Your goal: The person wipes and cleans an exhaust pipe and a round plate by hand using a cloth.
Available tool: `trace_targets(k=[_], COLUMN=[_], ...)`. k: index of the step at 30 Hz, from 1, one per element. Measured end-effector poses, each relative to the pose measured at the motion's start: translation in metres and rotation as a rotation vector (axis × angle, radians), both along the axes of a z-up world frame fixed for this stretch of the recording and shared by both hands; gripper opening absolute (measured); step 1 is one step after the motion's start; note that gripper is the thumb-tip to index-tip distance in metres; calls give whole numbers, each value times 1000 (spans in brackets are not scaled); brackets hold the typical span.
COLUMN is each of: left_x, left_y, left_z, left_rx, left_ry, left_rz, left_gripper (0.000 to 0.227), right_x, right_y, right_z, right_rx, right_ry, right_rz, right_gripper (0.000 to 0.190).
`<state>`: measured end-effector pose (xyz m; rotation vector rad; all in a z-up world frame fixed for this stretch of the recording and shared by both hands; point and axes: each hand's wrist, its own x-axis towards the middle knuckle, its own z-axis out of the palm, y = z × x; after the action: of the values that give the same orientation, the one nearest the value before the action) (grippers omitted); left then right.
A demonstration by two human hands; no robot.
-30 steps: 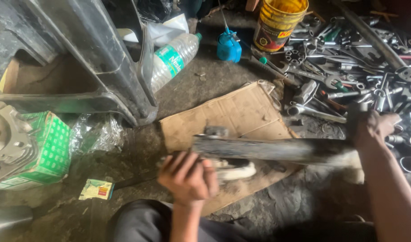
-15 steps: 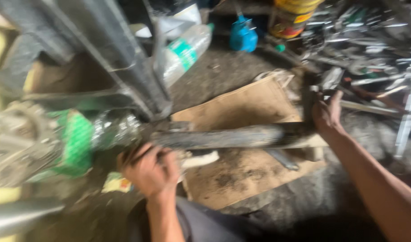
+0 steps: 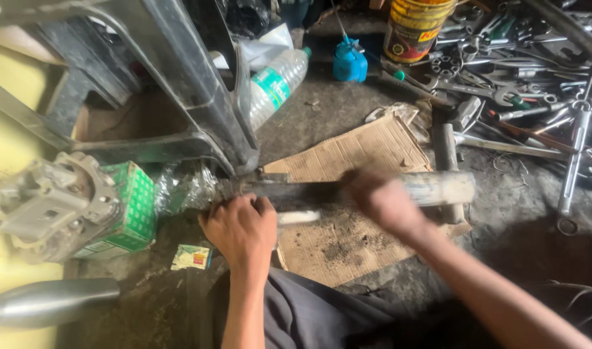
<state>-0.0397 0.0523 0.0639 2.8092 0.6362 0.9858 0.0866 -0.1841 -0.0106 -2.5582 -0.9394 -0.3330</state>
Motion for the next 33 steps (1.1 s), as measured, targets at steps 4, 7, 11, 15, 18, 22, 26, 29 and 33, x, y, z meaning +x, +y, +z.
trace_targets(k=[4, 7, 11, 15, 18, 22, 26, 29, 33], left_x=[-4, -4, -4, -12, -19, -22, -23, -21, -13], left_y=[-1, 2, -3, -14, -15, -16, -19, -23, -24], left_z=[5, 8, 7, 11, 7, 12, 17, 18, 20], left_rx=[-129, -180, -205, -209, -65, -158, -239, -200, -181], left_ry=[150, 274, 324, 395, 240, 461, 596, 619, 584], left_rz=[78, 111, 123, 191, 174, 176, 120, 119, 96], left_gripper=[25, 29, 32, 29, 26, 32, 36, 35, 37], right_x=[-41, -45, -24, -24, -42, -47, -29, -21, -51], right_y=[27, 9, -42, -3, 48, 33, -47, -44, 53], right_z=[11, 8, 3, -10, -12, 3, 1, -11, -7], right_rx=[60, -51, -332, 151, -96, -178, -376, -215, 32], right_ry=[-364, -313, 302, 257, -47, -19, 75, -127, 226], right_rz=[182, -8, -612, -419, -139, -68, -429, -567, -281], right_gripper=[39, 41, 47, 69, 73, 68, 54, 55, 65])
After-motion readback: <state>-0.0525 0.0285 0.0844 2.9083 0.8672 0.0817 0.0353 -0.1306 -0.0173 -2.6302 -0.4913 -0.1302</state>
